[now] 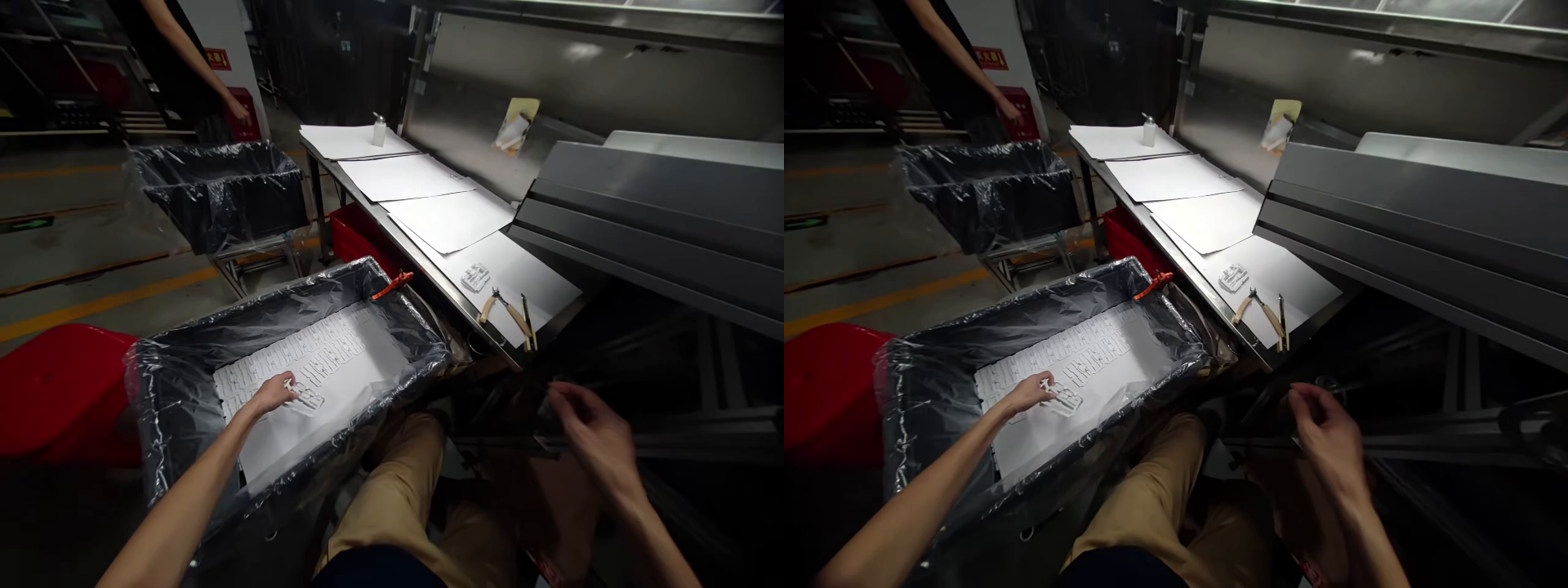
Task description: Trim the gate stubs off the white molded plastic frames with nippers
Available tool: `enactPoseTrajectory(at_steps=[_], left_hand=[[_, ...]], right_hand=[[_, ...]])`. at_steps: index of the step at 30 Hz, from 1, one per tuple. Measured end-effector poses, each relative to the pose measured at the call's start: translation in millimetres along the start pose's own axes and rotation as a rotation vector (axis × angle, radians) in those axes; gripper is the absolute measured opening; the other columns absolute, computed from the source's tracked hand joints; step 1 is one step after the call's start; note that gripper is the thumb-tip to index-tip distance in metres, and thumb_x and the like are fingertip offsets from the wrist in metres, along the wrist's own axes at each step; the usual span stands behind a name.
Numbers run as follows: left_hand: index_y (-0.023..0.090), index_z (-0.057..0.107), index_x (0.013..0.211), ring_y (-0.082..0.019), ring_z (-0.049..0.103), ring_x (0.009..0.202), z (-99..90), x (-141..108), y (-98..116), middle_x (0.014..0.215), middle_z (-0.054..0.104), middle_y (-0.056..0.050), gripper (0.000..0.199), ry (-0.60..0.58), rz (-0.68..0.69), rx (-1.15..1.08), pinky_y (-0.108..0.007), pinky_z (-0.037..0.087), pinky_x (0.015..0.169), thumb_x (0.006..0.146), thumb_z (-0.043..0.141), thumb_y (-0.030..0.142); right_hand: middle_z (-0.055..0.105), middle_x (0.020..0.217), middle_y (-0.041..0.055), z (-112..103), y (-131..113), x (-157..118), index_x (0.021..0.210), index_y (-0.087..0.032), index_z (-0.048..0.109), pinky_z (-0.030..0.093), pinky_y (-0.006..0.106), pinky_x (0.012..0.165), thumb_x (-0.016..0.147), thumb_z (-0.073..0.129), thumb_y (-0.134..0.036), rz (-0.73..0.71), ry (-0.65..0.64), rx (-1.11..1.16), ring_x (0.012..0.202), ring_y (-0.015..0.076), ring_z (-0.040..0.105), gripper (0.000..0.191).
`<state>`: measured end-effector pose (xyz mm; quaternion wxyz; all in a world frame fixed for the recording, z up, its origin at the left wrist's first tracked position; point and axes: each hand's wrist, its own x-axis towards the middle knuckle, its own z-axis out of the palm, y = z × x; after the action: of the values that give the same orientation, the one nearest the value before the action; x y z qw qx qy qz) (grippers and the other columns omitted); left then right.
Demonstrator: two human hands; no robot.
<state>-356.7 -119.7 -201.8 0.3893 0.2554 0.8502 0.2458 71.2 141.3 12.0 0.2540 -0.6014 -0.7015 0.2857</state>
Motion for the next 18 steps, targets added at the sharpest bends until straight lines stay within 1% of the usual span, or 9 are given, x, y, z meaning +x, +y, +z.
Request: enactPoseTrajectory(at_steps=[2,4,6,8,10,11,13,16,18], left_hand=[[0.017,0.048,0.081,-0.012,0.044,0.055,-11.1,-13,17,0.062,0.044,0.005,0.025,-0.002,0.060,-0.135,-0.025,0.035,0.054,0.073,0.062,0.036],[0.019,0.046,0.085,-0.012,0.043,0.056,-21.5,-30,44,0.063,0.043,0.005,0.031,-0.022,0.148,-0.262,-0.024,0.033,0.053,0.069,0.064,0.039],[0.020,0.044,0.087,-0.012,0.042,0.058,-26.4,-49,80,0.065,0.043,0.005,0.034,-0.061,0.255,-0.358,-0.024,0.032,0.055,0.068,0.065,0.041],[0.020,0.044,0.090,-0.012,0.041,0.061,-22.2,-69,121,0.068,0.044,0.004,0.036,-0.122,0.362,-0.418,-0.023,0.032,0.057,0.069,0.065,0.040],[0.020,0.044,0.093,-0.012,0.041,0.062,-8.1,-89,161,0.070,0.045,0.004,0.038,-0.204,0.454,-0.442,-0.023,0.032,0.057,0.069,0.066,0.040],[0.019,0.045,0.093,-0.012,0.041,0.062,2.1,-97,178,0.069,0.045,0.003,0.038,-0.249,0.494,-0.448,-0.023,0.032,0.057,0.069,0.067,0.039],[0.019,0.046,0.089,-0.012,0.042,0.064,26.2,-109,205,0.070,0.046,0.003,0.037,-0.382,0.545,-0.549,-0.023,0.031,0.058,0.068,0.069,0.037],[0.018,0.046,0.082,-0.011,0.042,0.063,66.3,-112,232,0.068,0.048,0.003,0.041,-0.573,0.543,-0.701,-0.023,0.030,0.057,0.060,0.077,0.037],[0.018,0.046,0.077,-0.011,0.044,0.060,94.1,-106,248,0.065,0.049,0.003,0.049,-0.661,0.512,-0.693,-0.024,0.032,0.056,0.051,0.082,0.039]], right_hand=[[0.065,0.089,0.0071,15,-5,-12,0.095,-0.017,0.061,0.045,0.033,0.075,0.074,0.055,-0.050,-0.053,-0.086,0.043,0.084,0.0227,0.060,0.039],[0.064,0.091,0.0072,36,-13,-28,0.097,-0.017,0.060,0.045,0.033,0.077,0.077,0.053,-0.048,-0.135,-0.212,0.111,0.085,0.0215,0.059,0.037],[0.063,0.097,0.0076,57,-28,-46,0.100,-0.018,0.059,0.045,0.032,0.079,0.080,0.052,-0.046,-0.224,-0.377,0.200,0.088,0.0202,0.057,0.035],[0.061,0.106,0.0073,74,-47,-64,0.109,-0.019,0.056,0.046,0.030,0.079,0.080,0.055,-0.044,-0.286,-0.540,0.308,0.091,0.0191,0.057,0.038],[0.059,0.110,0.0059,83,-64,-77,0.115,-0.021,0.053,0.046,0.028,0.079,0.081,0.054,-0.043,-0.325,-0.672,0.421,0.093,0.0180,0.056,0.041],[0.060,0.107,0.0049,84,-69,-81,0.115,-0.022,0.053,0.046,0.027,0.078,0.083,0.053,-0.043,-0.337,-0.710,0.462,0.091,0.0173,0.056,0.039],[0.062,0.092,0.0031,81,-69,-86,0.108,-0.021,0.057,0.046,0.025,0.071,0.085,0.048,-0.046,-0.327,-0.714,0.507,0.081,0.0152,0.056,0.035],[0.058,0.072,0.0015,68,-42,-81,0.088,-0.017,0.060,0.042,0.022,0.058,0.083,0.047,-0.053,-0.199,-0.631,0.519,0.064,0.0122,0.052,0.039],[0.058,0.069,0.0015,54,-14,-70,0.080,-0.018,0.061,0.043,0.022,0.055,0.079,0.049,-0.057,-0.126,-0.592,0.500,0.061,0.0129,0.053,0.041]])
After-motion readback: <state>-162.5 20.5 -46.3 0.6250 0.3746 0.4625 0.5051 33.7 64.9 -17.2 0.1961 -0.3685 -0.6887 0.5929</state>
